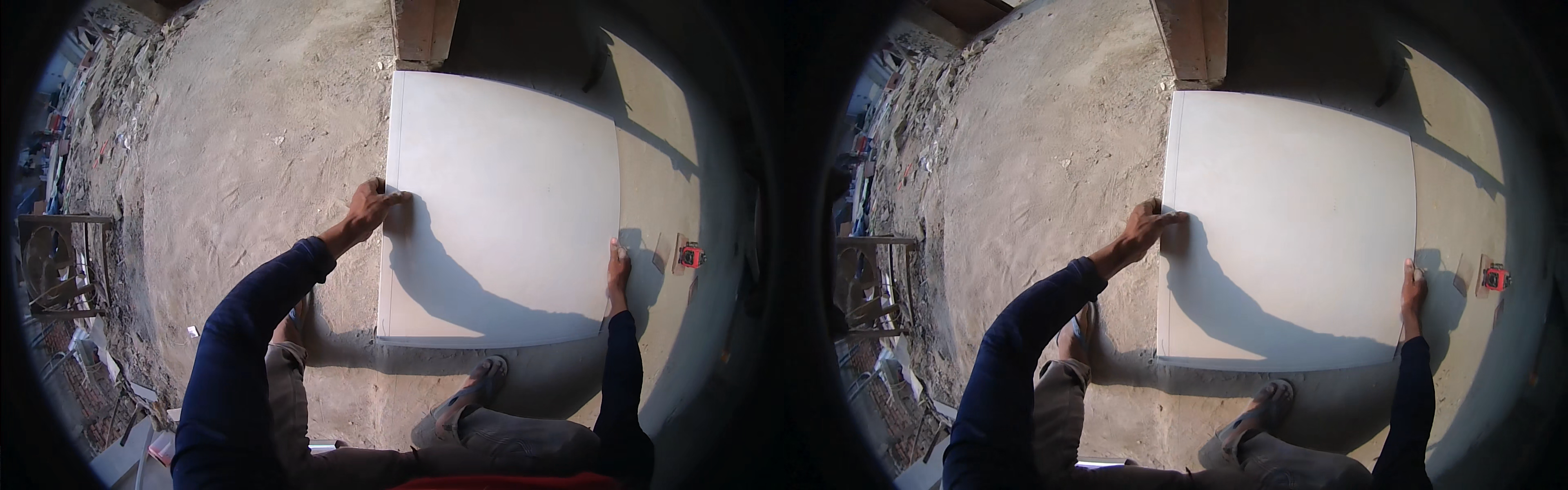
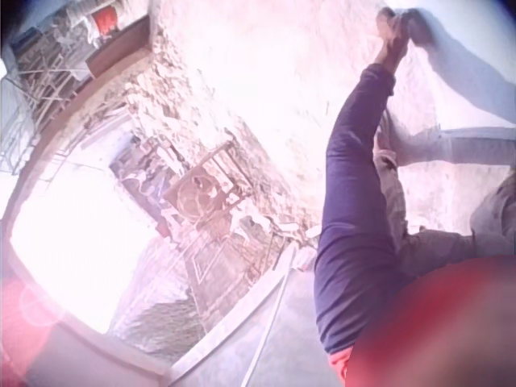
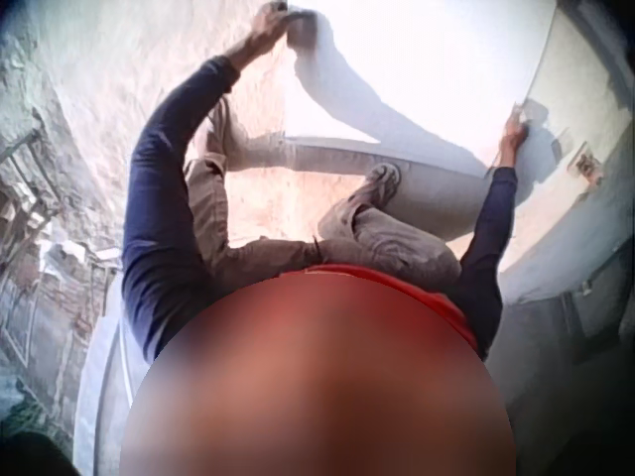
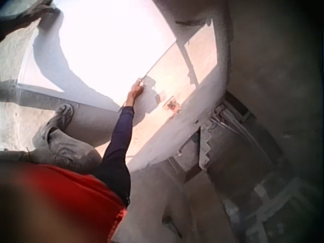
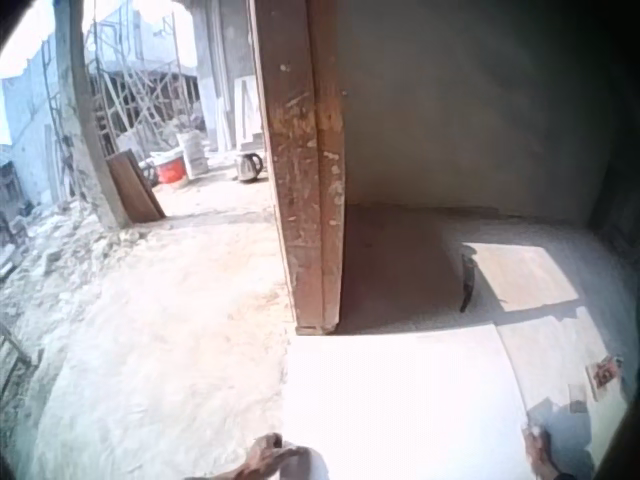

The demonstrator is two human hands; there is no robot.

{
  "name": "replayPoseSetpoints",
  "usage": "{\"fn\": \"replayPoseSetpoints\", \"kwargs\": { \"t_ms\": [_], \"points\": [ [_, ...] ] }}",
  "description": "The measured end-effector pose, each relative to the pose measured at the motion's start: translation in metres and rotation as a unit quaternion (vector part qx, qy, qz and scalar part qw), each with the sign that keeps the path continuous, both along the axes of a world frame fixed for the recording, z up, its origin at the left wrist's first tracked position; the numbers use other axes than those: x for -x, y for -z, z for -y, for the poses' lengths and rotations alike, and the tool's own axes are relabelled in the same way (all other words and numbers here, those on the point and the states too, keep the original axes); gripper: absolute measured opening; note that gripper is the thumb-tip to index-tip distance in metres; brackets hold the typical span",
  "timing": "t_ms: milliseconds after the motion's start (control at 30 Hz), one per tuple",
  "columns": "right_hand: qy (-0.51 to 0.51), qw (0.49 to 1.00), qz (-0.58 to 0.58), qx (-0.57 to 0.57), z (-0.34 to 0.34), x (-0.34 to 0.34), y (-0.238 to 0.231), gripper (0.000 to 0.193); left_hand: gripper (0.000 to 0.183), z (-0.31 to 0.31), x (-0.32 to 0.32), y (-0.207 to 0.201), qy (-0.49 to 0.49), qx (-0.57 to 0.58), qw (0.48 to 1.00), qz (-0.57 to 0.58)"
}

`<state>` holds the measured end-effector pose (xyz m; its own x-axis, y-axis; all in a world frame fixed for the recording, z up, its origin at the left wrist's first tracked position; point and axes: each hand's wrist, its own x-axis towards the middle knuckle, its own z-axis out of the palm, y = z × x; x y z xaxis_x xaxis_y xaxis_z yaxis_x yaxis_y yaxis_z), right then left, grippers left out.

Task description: The person installs a white soffit panel along a concrete wall. They position the panel, use a hammer to drive nails into the panel's edge, and then place a metal trim piece over the edge, securing it with additional nails. The person works on the panel's edge and corner, ensuring it is flush against the wall.

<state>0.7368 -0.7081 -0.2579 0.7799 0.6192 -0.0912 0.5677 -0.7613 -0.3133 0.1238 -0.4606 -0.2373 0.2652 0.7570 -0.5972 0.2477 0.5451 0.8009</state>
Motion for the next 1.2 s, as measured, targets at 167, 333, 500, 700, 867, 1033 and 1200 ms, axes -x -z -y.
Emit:
{"fn": "replayPoseSetpoints", "kwargs": {
  "t_ms": [167,333,500,700,867,1033,1200],
  "points": [
    [-0.090,0.994,0.053,-0.008,0.000,-0.011,0.006,0.081,0.060,0.001,-0.001,-0.008,0.034,0.004,0.996,0.078],
    [-0.097,0.994,0.047,0.002,0.003,-0.012,0.002,0.083,0.063,-0.001,-0.002,-0.007,0.049,-0.014,0.998,0.045],
    [-0.068,0.996,0.028,-0.046,0.001,-0.006,0.000,0.080,0.064,-0.001,-0.001,-0.003,0.050,-0.026,0.998,0.041],
    [-0.041,0.997,-0.050,-0.046,0.001,-0.007,-0.006,0.077,0.069,0.002,-0.005,-0.016,0.053,-0.024,0.998,0.028],
    [-0.050,0.994,-0.092,-0.039,0.002,-0.021,0.002,0.075,0.071,0.001,-0.002,-0.010,0.063,-0.045,0.996,0.054],
    [0.021,0.986,-0.097,-0.138,-0.004,-0.024,0.009,0.081,0.056,0.001,-0.001,-0.003,0.070,-0.082,0.994,0.027],
    [0.140,0.980,-0.127,-0.066,-0.006,-0.020,0.008,0.086,0.066,0.002,-0.001,-0.005,0.085,-0.100,0.991,-0.002]
  ]
}}
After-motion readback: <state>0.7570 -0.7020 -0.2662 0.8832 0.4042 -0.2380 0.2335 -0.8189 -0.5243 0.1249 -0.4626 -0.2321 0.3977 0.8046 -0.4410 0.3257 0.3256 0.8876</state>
